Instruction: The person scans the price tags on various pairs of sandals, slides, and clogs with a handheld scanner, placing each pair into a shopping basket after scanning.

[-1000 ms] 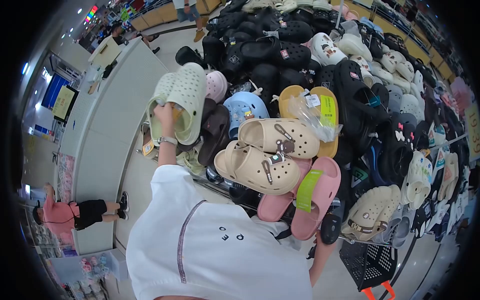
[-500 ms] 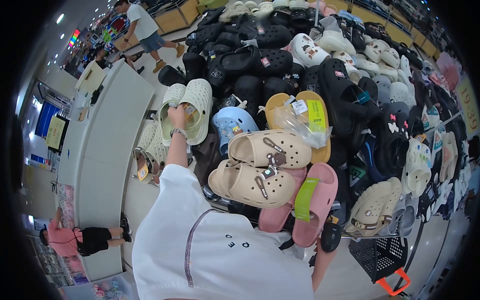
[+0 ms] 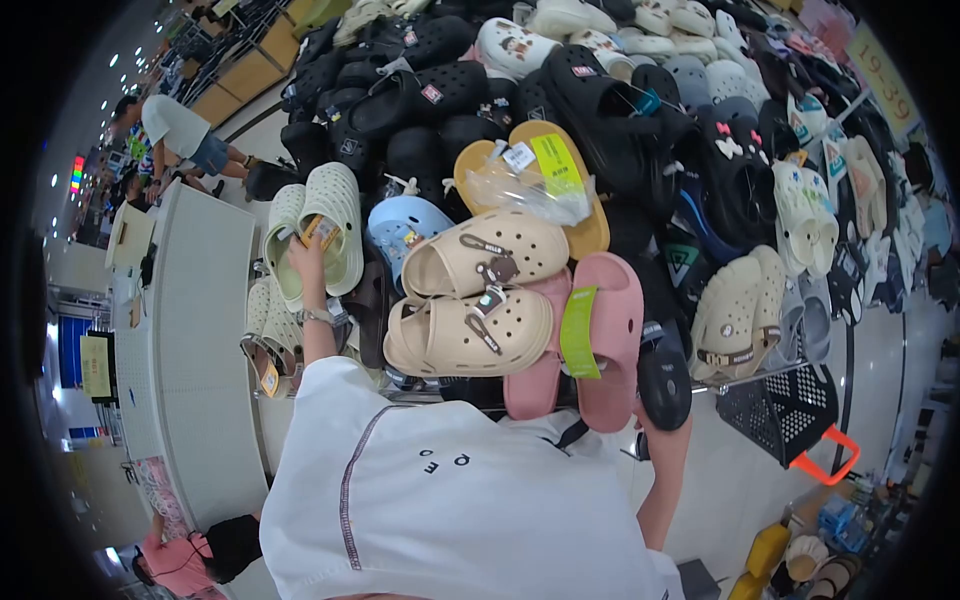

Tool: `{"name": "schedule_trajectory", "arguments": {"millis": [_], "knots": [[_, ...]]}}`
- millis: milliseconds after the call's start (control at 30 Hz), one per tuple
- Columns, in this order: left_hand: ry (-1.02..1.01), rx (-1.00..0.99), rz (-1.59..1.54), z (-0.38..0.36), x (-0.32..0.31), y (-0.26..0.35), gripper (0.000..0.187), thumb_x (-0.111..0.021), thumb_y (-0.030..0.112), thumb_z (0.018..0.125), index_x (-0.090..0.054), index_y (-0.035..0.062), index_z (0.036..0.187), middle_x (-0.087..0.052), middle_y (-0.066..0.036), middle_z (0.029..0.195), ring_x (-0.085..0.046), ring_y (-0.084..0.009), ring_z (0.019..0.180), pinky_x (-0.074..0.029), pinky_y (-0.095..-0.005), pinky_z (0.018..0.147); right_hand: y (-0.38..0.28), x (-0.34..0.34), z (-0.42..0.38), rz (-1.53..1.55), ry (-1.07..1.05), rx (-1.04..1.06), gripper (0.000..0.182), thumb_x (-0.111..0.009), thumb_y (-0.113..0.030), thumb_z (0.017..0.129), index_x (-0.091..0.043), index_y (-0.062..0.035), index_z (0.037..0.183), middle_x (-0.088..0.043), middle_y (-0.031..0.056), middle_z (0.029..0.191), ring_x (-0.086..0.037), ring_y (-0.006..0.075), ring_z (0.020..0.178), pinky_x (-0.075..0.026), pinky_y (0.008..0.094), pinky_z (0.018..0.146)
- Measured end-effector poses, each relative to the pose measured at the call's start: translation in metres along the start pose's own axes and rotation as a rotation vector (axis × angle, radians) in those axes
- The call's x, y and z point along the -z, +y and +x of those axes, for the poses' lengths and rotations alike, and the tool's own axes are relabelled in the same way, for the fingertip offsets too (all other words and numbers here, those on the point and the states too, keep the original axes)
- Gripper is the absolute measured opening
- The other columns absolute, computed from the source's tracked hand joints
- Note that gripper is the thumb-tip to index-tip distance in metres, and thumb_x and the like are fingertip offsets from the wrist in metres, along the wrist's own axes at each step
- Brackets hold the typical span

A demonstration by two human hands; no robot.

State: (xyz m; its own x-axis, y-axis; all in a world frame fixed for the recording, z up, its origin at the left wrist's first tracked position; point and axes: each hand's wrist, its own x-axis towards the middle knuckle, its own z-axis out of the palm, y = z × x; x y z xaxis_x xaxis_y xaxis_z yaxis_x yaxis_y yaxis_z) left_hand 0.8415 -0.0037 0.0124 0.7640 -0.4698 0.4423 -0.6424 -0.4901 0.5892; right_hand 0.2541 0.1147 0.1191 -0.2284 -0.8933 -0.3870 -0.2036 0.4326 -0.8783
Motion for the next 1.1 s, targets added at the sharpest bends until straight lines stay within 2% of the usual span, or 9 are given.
{"name": "schedule_trajectory", "arguments": {"millis": [167, 300, 433, 500, 633, 767, 833, 933, 1100], "knots": [[-0.114, -0.232, -0.174, -0.072, 0.031, 0.071, 0.045, -0.063, 0.024, 0.070, -0.051, -0.0019, 0.105, -0.049, -0.020, 0.101, -0.045, -0.0337, 0.098, -0.034, -0.0394, 0.086, -0.010, -0.012, 0.010, -0.007, -0.155, 0.143, 0.029, -0.068, 0.000, 0.066, -0.057, 0.0010, 0.093, -0.060, 0.0060, 0.079, -0.056, 0.0117, 0.060, -0.045, 0.0251, 0.054], [-0.652, -0.125, -0.612, -0.130, 0.051, 0.119, 0.032, -0.060, 0.017, 0.075, -0.054, 0.0050, 0.103, -0.050, -0.011, 0.102, -0.046, -0.0237, 0.097, -0.035, -0.0304, 0.082, -0.030, -0.034, 0.007, 0.117, -0.236, 0.095, 0.029, -0.068, -0.002, 0.068, -0.058, -0.0012, 0.095, -0.060, 0.0041, 0.085, -0.056, 0.0104, 0.067, -0.046, 0.0249, 0.059], [-0.658, -0.188, -0.649, -0.151, 0.063, 0.135, 0.024, -0.055, 0.014, 0.078, -0.056, 0.0047, 0.101, -0.051, -0.006, 0.099, -0.047, -0.0158, 0.092, -0.035, -0.0241, 0.079, -0.057, -0.054, -0.004, 0.217, -0.398, 0.004, 0.028, -0.068, -0.003, 0.069, -0.059, -0.0033, 0.095, -0.060, 0.0029, 0.086, -0.056, 0.0100, 0.073, -0.045, 0.0260, 0.063], [-0.675, 0.408, -0.974, -0.149, 0.076, 0.140, 0.020, -0.053, 0.014, 0.081, -0.057, 0.0033, 0.097, -0.055, -0.003, 0.095, -0.048, -0.0117, 0.088, -0.035, -0.0243, 0.078, -0.047, -0.065, 0.005, 0.230, -0.498, -0.001, 0.029, -0.068, -0.001, 0.069, -0.058, -0.0039, 0.096, -0.060, 0.0029, 0.085, -0.057, 0.0108, 0.072, -0.045, 0.0255, 0.064], [-0.632, 0.246, -0.931, -0.160, 0.082, 0.126, 0.015, -0.047, 0.005, 0.084, -0.057, 0.0017, 0.094, -0.059, -0.003, 0.087, -0.050, -0.0080, 0.075, -0.038, -0.0189, 0.068, -0.058, -0.097, 0.001, 0.416, -0.664, -0.128, 0.033, -0.066, 0.000, 0.069, -0.056, -0.0058, 0.099, -0.059, 0.0028, 0.087, -0.056, 0.0116, 0.073, -0.044, 0.0241, 0.070], [-0.813, 0.398, -1.025, -0.163, 0.089, 0.120, 0.017, -0.045, -0.002, 0.083, -0.057, -0.0001, 0.095, -0.058, -0.002, 0.081, -0.052, -0.0075, 0.073, -0.042, -0.0199, 0.070, -0.059, -0.123, 0.007, 0.391, -0.753, -0.019, 0.042, -0.067, -0.005, 0.071, -0.051, -0.0042, 0.110, -0.058, 0.0033, 0.096, -0.054, 0.0102, 0.087, -0.042, 0.0252, 0.079], [-0.889, 0.318, -0.977, -0.165, 0.090, 0.113, 0.018, -0.053, 0.000, 0.078, -0.057, 0.0015, 0.095, -0.058, -0.005, 0.086, -0.054, -0.0116, 0.079, -0.043, -0.0236, 0.074, -0.050, -0.133, 0.016, 0.303, -0.737, 0.007, 0.040, -0.067, -0.007, 0.071, -0.052, -0.0042, 0.109, -0.058, 0.0033, 0.096, -0.054, 0.0099, 0.088, -0.041, 0.0249, 0.078], [-0.793, -0.487, -0.516, -0.161, 0.092, 0.116, 0.049, -0.068, 0.008, 0.060, -0.053, 0.0070, 0.107, -0.049, -0.011, 0.107, -0.045, -0.0273, 0.100, -0.035, -0.0344, 0.089, -0.060, -0.135, 0.014, 0.320, -0.678, 0.001, 0.038, -0.067, -0.009, 0.071, -0.053, -0.0044, 0.106, -0.058, 0.0032, 0.095, -0.053, 0.0101, 0.089, -0.041, 0.0247, 0.079], [-0.819, -0.675, -0.531, -0.156, 0.078, 0.146, 0.048, -0.064, 0.007, 0.064, -0.051, 0.0061, 0.110, -0.049, -0.013, 0.110, -0.042, -0.0308, 0.104, -0.033, -0.0357, 0.091, -0.064, -0.128, 0.016, 0.383, -0.669, -0.059, 0.034, -0.066, -0.005, 0.071, -0.055, -0.0046, 0.103, -0.058, 0.0033, 0.093, -0.053, 0.0106, 0.089, -0.041, 0.0245, 0.078]]}}
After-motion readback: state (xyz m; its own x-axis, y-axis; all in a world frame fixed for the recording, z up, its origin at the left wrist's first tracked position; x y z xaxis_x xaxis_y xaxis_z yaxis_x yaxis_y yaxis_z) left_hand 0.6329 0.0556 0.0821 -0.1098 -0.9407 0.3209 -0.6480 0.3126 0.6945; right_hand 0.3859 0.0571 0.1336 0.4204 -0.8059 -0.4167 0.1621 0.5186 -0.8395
